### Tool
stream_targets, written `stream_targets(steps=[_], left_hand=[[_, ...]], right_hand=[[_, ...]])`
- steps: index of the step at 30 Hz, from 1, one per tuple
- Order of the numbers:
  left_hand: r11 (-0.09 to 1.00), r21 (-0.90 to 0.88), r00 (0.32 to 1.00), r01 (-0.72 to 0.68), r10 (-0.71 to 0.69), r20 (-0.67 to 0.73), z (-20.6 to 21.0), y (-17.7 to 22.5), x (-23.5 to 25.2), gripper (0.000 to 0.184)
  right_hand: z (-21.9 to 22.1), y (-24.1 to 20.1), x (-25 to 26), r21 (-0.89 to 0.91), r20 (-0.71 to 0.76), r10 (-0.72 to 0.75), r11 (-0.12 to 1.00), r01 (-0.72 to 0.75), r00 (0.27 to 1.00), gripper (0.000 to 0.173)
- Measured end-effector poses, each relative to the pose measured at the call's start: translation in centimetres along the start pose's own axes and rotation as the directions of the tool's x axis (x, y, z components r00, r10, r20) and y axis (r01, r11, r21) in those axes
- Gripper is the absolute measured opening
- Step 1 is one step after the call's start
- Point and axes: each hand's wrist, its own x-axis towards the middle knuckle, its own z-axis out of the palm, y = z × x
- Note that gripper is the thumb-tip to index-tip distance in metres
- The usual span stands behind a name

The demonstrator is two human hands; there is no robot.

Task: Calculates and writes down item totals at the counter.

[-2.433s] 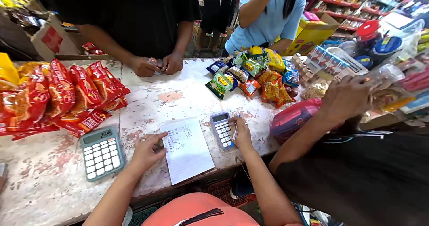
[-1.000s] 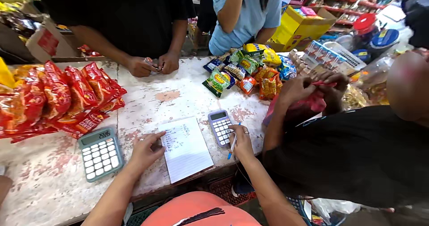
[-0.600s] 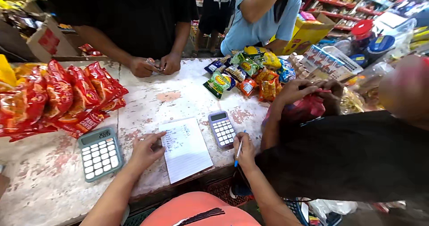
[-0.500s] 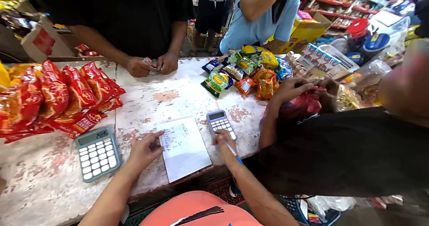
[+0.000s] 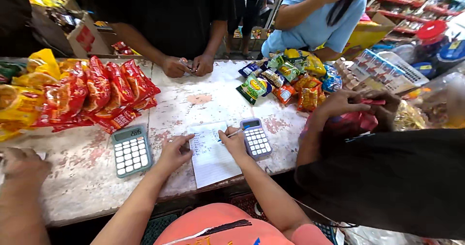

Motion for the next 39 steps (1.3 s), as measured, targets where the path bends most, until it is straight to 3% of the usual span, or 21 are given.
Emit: stream_targets(steps=[3, 9, 18, 23, 30, 35, 39], left_hand=[[1.0, -0.01, 1.0, -0.014, 0.014, -0.003, 0.0, -0.1, 0.1, 0.053], [1.0, 0.002, 0.995, 0.016, -0.016, 0.101, -0.5, 0.0, 0.3, 0.069], [1.0, 0.012, 0.995, -0.003, 0.002, 0.102, -0.5, 0.0, 0.2, 0.069], [1.0, 0.025, 0.994, 0.012, -0.015, 0.11, -0.6, 0.2, 0.3, 0.069], [0.999, 0.029, 0.994, 0.023, -0.025, 0.109, -0.6, 0.3, 0.3, 0.07], [0.999, 0.028, 0.993, 0.022, -0.025, 0.119, -0.6, 0.1, 0.3, 0.07], [1.0, 0.022, 0.994, 0.021, -0.023, 0.109, -0.6, 0.3, 0.3, 0.069]], right_hand=[[0.0, -0.7, -0.4, -0.097, 0.016, -0.022, 0.995, 0.023, 1.0, 0.029], [0.3, 0.2, 0.0, -0.046, -0.044, -0.076, 0.996, 0.074, 0.996, 0.028], [0.2, -0.3, -0.3, -0.127, -0.053, -0.071, 0.99, 0.064, 0.996, 0.028], [0.4, 0.4, 0.1, -0.072, -0.064, -0.106, 0.992, 0.101, 0.992, 0.028], [0.5, -0.3, -0.5, -0.19, -0.049, -0.165, 0.97, 0.153, 0.985, 0.026], [-0.2, 0.1, 0.6, -0.018, 0.014, 0.01, 1.0, -0.01, 1.0, 0.023], [0.0, -0.5, -0.7, 0.051, 0.053, -0.009, 0.999, 0.006, 0.999, 0.024]])
